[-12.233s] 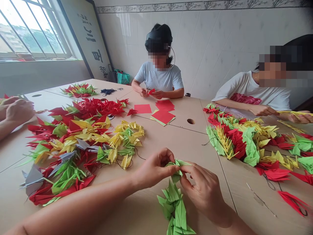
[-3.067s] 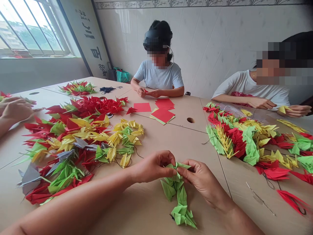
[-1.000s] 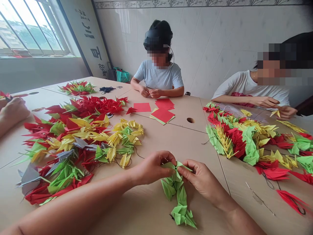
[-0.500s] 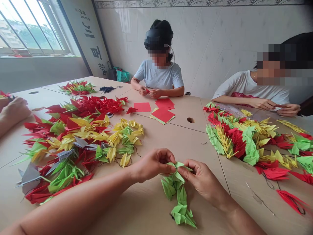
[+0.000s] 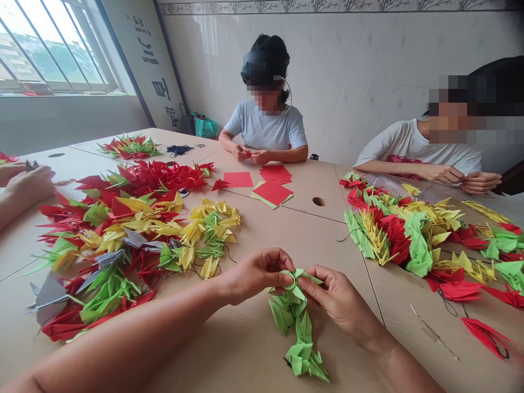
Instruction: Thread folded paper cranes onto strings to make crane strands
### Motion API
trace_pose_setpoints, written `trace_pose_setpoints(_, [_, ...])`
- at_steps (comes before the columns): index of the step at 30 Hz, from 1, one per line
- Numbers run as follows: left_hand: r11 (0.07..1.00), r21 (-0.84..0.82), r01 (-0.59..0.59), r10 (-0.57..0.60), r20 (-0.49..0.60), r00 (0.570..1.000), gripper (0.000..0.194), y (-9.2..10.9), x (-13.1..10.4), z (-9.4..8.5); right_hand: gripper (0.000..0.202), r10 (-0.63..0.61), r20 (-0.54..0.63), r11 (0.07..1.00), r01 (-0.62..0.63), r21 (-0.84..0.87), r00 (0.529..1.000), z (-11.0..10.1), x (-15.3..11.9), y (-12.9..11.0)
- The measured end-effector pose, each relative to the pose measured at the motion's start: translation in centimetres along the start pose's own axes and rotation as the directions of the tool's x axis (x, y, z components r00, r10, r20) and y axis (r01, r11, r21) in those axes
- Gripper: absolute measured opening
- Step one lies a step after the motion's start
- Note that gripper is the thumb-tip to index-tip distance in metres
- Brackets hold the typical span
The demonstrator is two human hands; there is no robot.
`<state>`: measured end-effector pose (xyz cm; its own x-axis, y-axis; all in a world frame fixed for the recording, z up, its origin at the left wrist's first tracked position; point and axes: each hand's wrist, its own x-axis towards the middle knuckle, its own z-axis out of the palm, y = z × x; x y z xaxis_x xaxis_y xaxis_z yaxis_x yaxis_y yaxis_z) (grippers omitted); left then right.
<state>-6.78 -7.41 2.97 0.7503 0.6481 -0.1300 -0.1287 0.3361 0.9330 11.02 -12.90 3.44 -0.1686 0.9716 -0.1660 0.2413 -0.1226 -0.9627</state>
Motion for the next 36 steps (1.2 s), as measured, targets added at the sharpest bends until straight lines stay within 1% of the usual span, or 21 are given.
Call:
trace_pose_setpoints(4, [1.000,0.015,0.012,-0.012,0.015,1.000,0.033,-0.1,-0.1,0.0,0.038,0.010,0.005,1.000,-0.010,-0.001,1.000,0.0,0.0,-0.1])
trace_pose_setpoints(9, [0.998,0.066,0.011,-0.010,-0.027,1.000,0.033,-0.2,0.0,0.2,0.037,0.033,0.050,0.997,-0.036,0.068,0.998,-0.1,0.1,0.0])
trace_pose_setpoints(15, [0.989,0.147,-0.006,0.013,-0.043,0.999,0.028,-0.3,0.0,0.4,0.032,0.064,0.007,0.995,-0.064,0.082,0.998,0.0,0.1,0.4])
trace_pose_setpoints(17, [0.991,0.132,-0.005,0.011,-0.048,0.999,0.028,-0.4,0.0,0.4,0.032,0.070,-0.008,0.994,-0.069,0.080,0.998,0.1,0.1,0.4])
trace_pose_setpoints(19, [0.996,0.085,0.003,0.002,-0.054,0.999,0.031,-0.4,0.1,0.2,0.033,0.050,-0.019,0.995,-0.049,0.088,0.999,0.0,0.1,0.4])
trace_pose_setpoints(21, [1.000,0.029,-0.005,0.008,-0.088,0.996,0.033,-0.4,0.3,-0.1,0.033,0.014,-0.024,0.994,-0.012,0.108,1.000,-0.1,0.2,0.4])
trace_pose_setpoints(23, [0.999,-0.020,-0.031,0.027,-0.162,0.986,0.033,-0.4,0.4,-0.4,0.035,0.004,-0.055,0.994,0.001,0.105,0.998,-0.4,0.4,0.6])
trace_pose_setpoints(25, [0.997,-0.065,-0.048,0.030,-0.249,0.968,0.030,-0.3,0.5,-0.6,0.037,0.018,-0.133,0.999,-0.012,0.047,0.991,-0.6,0.6,0.9])
trace_pose_setpoints(27, [0.993,-0.108,-0.046,0.011,-0.305,0.952,0.026,-0.3,0.6,-0.7,0.039,0.025,-0.190,0.999,-0.031,-0.031,0.982,-0.8,0.9,1.4])
trace_pose_setpoints(29, [0.988,-0.147,-0.039,-0.011,-0.328,0.944,0.024,-0.2,0.7,-0.8,0.041,0.028,-0.166,0.996,-0.042,-0.079,0.986,-0.7,0.9,1.7])
trace_pose_setpoints(31, [0.984,-0.174,-0.030,-0.029,-0.324,0.946,0.022,-0.3,0.7,-0.8,0.042,0.040,-0.090,0.995,-0.048,-0.087,0.995,-0.5,0.9,2.0])
trace_pose_setpoints(34, [0.981,-0.195,-0.017,-0.043,-0.299,0.953,0.021,-0.4,0.6,-0.8,0.038,0.036,0.016,0.999,-0.035,-0.041,0.999,-0.1,0.8,2.2])
trace_pose_setpoints(36, [0.978,-0.208,-0.016,-0.045,-0.286,0.957,0.020,-0.4,0.6,-0.8,0.033,0.015,0.043,1.000,-0.015,-0.008,0.999,0.1,0.8,2.2])
